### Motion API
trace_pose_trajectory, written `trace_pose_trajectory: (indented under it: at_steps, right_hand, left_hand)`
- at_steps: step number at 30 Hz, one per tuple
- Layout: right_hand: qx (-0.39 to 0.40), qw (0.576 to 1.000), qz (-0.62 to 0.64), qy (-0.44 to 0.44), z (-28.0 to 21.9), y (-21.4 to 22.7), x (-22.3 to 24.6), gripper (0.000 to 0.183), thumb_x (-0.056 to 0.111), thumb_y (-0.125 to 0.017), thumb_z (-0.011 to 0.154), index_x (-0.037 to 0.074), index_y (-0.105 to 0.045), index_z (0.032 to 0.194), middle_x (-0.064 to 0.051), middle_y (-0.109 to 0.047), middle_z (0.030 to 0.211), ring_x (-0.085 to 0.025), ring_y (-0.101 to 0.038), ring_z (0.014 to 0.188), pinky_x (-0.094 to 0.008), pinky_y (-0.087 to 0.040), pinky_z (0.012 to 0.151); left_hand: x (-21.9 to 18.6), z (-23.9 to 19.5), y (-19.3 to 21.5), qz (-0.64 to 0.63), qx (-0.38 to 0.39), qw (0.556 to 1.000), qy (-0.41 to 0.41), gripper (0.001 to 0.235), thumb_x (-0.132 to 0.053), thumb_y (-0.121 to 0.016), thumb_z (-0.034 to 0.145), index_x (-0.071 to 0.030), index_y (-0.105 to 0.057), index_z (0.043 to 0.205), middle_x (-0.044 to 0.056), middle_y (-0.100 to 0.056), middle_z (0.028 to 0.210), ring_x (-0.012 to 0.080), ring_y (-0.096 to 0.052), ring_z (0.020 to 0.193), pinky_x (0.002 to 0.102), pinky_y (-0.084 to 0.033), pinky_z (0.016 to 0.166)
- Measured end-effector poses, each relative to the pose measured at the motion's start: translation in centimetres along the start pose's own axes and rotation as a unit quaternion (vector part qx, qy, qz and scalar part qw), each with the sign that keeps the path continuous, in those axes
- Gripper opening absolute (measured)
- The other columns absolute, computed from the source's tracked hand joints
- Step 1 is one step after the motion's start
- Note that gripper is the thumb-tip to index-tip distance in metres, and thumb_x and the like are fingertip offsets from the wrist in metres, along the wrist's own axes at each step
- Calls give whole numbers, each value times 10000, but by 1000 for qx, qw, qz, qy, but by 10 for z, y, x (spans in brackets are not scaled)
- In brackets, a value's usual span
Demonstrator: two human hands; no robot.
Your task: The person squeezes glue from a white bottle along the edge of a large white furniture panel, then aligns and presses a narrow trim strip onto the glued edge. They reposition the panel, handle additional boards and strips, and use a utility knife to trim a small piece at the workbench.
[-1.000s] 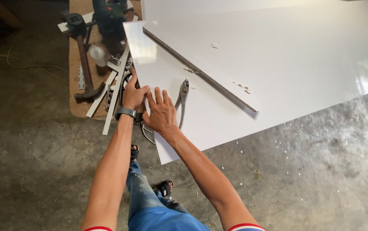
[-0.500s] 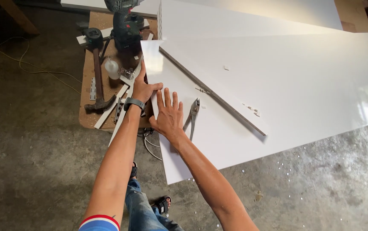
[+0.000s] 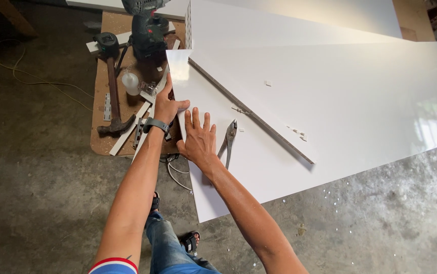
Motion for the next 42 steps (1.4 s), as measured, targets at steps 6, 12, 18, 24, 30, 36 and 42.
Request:
trace_pose_trajectory:
  at_steps: [6, 12, 18, 24, 30, 36, 42]
  right_hand:
    - [2, 1000, 12, -6, 1, 5, 1, 991, 300, -716, 685, 35, -312, 1550, -230, -239, 1629, -584, -258, 1435, -712, -366, 1060]
    - [-3, 1000, 19, -16, 0, 3, 1, 986, 297, -710, 695, 48, -308, 1560, -225, -246, 1638, -583, -252, 1444, -713, -358, 1078]
    - [8, 1000, 7, -24, 1, -2, 0, 988, 305, -707, 709, 60, -296, 1574, -210, -233, 1648, -556, -227, 1473, -697, -325, 1109]
    - [-34, 982, 177, -53, -34, 42, -16, 833, 405, -718, 850, 94, -375, 1543, -159, -345, 1618, -413, -304, 1497, -540, -316, 1186]
    - [-491, 705, 309, -409, -269, 54, -144, 808, 82, -676, 919, 71, -219, 1586, -200, -249, 1650, -371, -259, 1530, -487, -286, 1246]
    - [-426, 446, 684, -390, -271, -57, -168, 768, 174, -539, 998, 98, -104, 1626, -215, -314, 1624, -367, -358, 1468, -497, -358, 1164]
    - [-465, 532, 596, -382, -344, -43, -152, 831, 68, -526, 965, 136, -39, 1635, -171, -277, 1637, -314, -385, 1448, -426, -376, 1166]
  left_hand:
    - [-1, 29, 10, 169, -100, 979, -46, 806, -141, -691, 826, 7, -366, 1548, 182, -746, 1159, 219, -736, 976, 347, -576, 884]
    - [-5, 39, 17, 278, -160, 946, -43, 695, -187, -701, 834, 34, -483, 1456, 255, -744, 1021, 314, -747, 941, 386, -557, 878]
    - [8, 47, 23, 302, -183, 935, -13, 668, -184, -711, 815, -2, -531, 1432, 247, -744, 1018, 341, -737, 931, 406, -552, 865]
    - [31, 47, 27, 182, -193, 964, -26, 471, -173, -711, 821, 53, -645, 1229, 189, -763, 948, 304, -752, 858, 386, -573, 813]
    - [51, 68, 36, 99, -168, 975, 103, 195, -151, -740, 848, 33, -703, 796, 118, -706, 768, 230, -645, 691, 334, -518, 674]
    - [68, 72, 48, 50, -115, 990, 72, 333, -107, -816, 855, 16, -586, 648, 53, -565, 693, 149, -467, 650, 349, -413, 597]
    - [64, -27, 55, 25, -98, 988, 113, 113, -97, -735, 855, -5, -749, 920, 99, -764, 890, 177, -699, 779, 302, -545, 756]
Point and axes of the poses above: each hand's wrist, its own z-axis towards the middle knuckle, its own y-axis out of the back of the hand, x = y × z, the point moved 10 cm from there along z, towards the middle knuckle
